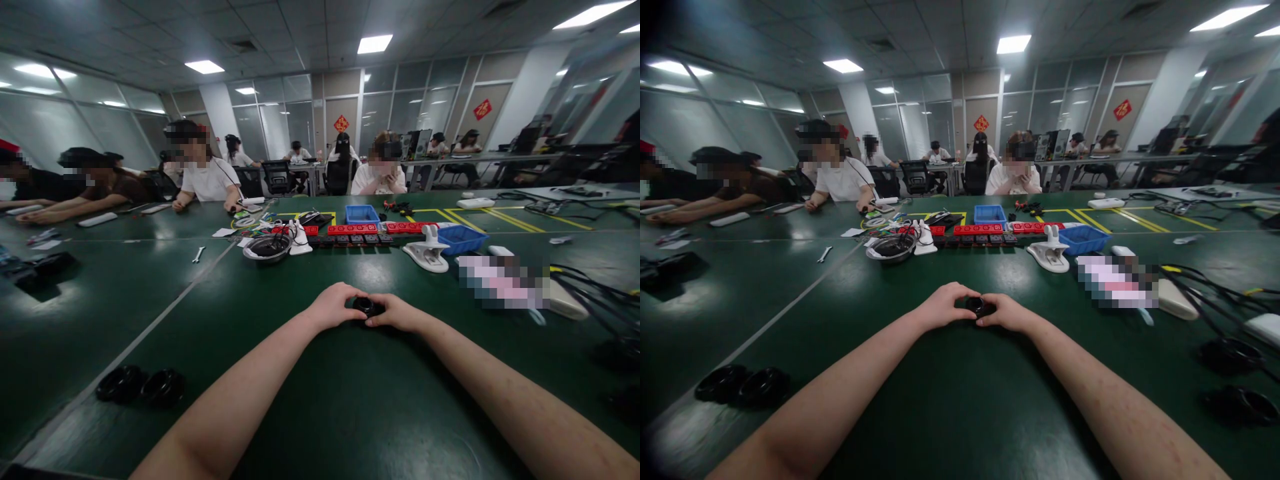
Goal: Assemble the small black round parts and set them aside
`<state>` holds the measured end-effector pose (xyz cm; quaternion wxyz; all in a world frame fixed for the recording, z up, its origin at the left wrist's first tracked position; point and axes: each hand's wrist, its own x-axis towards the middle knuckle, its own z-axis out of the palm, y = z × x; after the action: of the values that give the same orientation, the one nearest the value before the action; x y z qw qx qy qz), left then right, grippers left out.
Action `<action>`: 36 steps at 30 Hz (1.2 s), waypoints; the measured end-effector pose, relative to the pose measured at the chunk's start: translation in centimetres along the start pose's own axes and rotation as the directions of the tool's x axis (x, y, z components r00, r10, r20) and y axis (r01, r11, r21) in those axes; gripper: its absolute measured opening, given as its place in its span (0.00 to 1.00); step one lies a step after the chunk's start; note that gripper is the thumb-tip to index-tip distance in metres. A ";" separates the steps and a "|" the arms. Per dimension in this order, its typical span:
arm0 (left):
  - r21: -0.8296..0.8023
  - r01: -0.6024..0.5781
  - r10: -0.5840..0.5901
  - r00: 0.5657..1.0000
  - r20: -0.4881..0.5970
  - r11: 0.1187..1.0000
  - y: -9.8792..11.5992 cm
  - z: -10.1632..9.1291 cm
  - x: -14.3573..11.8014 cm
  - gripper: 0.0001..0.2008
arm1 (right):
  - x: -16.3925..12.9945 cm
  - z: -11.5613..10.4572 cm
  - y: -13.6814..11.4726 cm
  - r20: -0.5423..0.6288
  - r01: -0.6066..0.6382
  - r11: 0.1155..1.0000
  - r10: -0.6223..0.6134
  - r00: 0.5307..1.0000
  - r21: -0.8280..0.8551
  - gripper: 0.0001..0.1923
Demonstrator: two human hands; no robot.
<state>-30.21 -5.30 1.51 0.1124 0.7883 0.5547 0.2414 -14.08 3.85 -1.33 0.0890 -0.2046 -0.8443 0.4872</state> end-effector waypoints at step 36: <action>-0.086 0.025 -0.031 0.997 -0.064 0.996 -0.3 1.3 -0.3 0.21 | -0.3 0.0 0.4 0.075 0.065 0.996 -0.070 0.995 0.059 0.21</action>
<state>-29.83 -5.35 0.16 0.1314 0.7667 0.5581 0.2888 -13.68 3.95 -1.67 0.0783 -0.1543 -0.8394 0.5152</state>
